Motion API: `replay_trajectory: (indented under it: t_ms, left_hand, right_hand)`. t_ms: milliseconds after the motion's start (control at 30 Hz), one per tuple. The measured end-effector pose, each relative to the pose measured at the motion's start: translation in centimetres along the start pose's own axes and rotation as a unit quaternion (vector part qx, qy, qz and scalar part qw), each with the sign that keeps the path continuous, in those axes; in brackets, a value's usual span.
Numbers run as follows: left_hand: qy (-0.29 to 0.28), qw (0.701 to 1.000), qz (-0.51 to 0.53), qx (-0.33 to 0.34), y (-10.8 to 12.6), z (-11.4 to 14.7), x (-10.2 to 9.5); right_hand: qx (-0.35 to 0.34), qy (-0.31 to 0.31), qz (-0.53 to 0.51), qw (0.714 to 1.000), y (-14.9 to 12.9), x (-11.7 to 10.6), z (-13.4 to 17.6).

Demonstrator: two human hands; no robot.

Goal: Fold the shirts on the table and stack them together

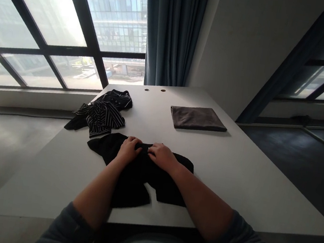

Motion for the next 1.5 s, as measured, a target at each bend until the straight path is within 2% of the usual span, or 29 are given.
replay_trajectory:
  t_ms: [167,333,467,667,733,833,1000,1100,1267,1500]
  left_hand:
    - [0.011,0.997,0.065,0.032,-1.3,0.3,0.3]
    - [0.004,0.998,0.061,0.034,-0.8,0.2,0.3]
    - [0.005,0.998,0.055,0.035,-0.1,0.5,0.1]
    - [0.014,0.996,0.079,0.048,1.1,0.8,-0.5]
    - [0.035,0.994,0.085,0.053,1.6,0.9,-1.1]
    - [0.057,0.993,0.085,0.067,2.5,1.2,-2.2]
    - [-0.019,0.986,0.080,0.143,4.4,1.8,-3.0]
    - [-0.023,0.983,0.092,0.158,4.7,2.1,-2.8]
    - [-0.017,0.984,0.116,0.133,4.4,2.1,-2.3]
    - [-0.068,0.982,0.131,0.114,4.5,1.9,-2.2]
  right_hand:
    - [-0.107,0.005,-0.062,0.992,0.1,0.7,0.1]
    - [-0.184,-0.035,-0.061,0.980,-0.1,0.8,-0.4]
    - [-0.191,-0.068,-0.043,0.978,-0.5,0.4,-0.2]
    - [-0.148,-0.097,-0.018,0.984,-0.9,-0.5,0.3]
    - [-0.144,-0.080,-0.026,0.986,-0.6,-0.6,0.3]
    - [-0.120,-0.020,-0.044,0.992,0.3,-0.7,0.1]
    - [-0.070,0.084,-0.078,0.991,1.4,-0.5,-0.2]
    - [-0.050,0.120,-0.092,0.987,1.6,-0.4,-0.2]
    - [-0.057,0.151,-0.118,0.980,1.4,-0.3,0.1]
    - [-0.080,0.137,-0.140,0.977,1.0,-0.2,0.2]
Point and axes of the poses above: each hand's wrist, its own z-axis away from the middle knuckle, its own x-axis out of the palm, y = z × x, the point moved 4 cm from there along -z, towards the middle knuckle, and after that the axes turned 1 degree about -x, right-handed, at the moved point
